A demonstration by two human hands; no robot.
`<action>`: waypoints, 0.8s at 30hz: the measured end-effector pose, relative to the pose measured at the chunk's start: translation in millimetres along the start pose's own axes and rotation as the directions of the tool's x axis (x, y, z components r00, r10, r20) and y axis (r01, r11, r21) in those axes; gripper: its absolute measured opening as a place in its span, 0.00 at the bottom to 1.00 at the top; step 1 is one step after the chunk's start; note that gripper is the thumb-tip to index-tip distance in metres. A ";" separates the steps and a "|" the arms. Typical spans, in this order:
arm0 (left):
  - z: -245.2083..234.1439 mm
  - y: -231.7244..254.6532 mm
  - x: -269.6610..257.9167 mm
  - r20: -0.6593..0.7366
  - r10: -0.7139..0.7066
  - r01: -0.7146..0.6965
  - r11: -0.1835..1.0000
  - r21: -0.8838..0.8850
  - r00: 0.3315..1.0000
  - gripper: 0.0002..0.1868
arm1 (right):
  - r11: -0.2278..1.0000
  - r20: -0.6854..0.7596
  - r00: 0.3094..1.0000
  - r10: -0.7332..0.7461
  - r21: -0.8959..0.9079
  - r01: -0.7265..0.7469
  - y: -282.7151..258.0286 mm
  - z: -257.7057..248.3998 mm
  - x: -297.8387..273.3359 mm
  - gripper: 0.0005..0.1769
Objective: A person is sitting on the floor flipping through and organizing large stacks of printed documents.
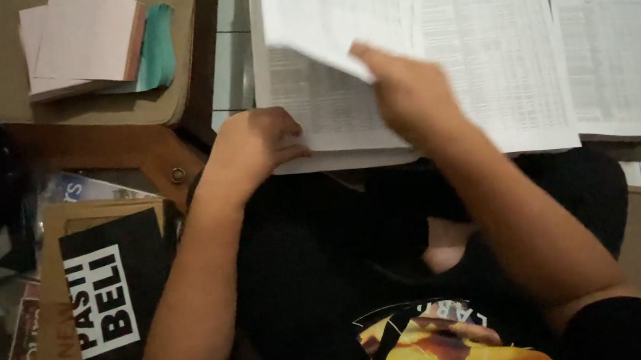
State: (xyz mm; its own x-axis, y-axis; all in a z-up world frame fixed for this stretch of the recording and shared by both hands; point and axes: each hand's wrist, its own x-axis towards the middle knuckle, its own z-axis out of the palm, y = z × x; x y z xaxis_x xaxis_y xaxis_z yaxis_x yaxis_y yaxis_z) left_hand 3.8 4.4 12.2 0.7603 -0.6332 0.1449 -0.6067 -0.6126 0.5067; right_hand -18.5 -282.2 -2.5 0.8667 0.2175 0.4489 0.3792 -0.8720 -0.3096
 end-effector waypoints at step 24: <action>-47.5 53.4 70.3 -0.767 0.056 -0.174 0.982 -0.073 0.639 0.43 | 0.978 -0.079 0.981 0.179 0.122 -0.168 -59.2 -73.2 -2.4 0.15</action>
State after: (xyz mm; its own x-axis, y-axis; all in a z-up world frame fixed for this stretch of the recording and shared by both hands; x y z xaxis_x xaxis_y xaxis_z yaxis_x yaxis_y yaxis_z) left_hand 35.8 -50.3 89.8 0.6298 -0.0758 0.7730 -0.7110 -0.4570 0.5344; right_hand -66.7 -263.2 76.1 0.8920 0.0228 0.4515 0.2645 -0.8362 -0.4804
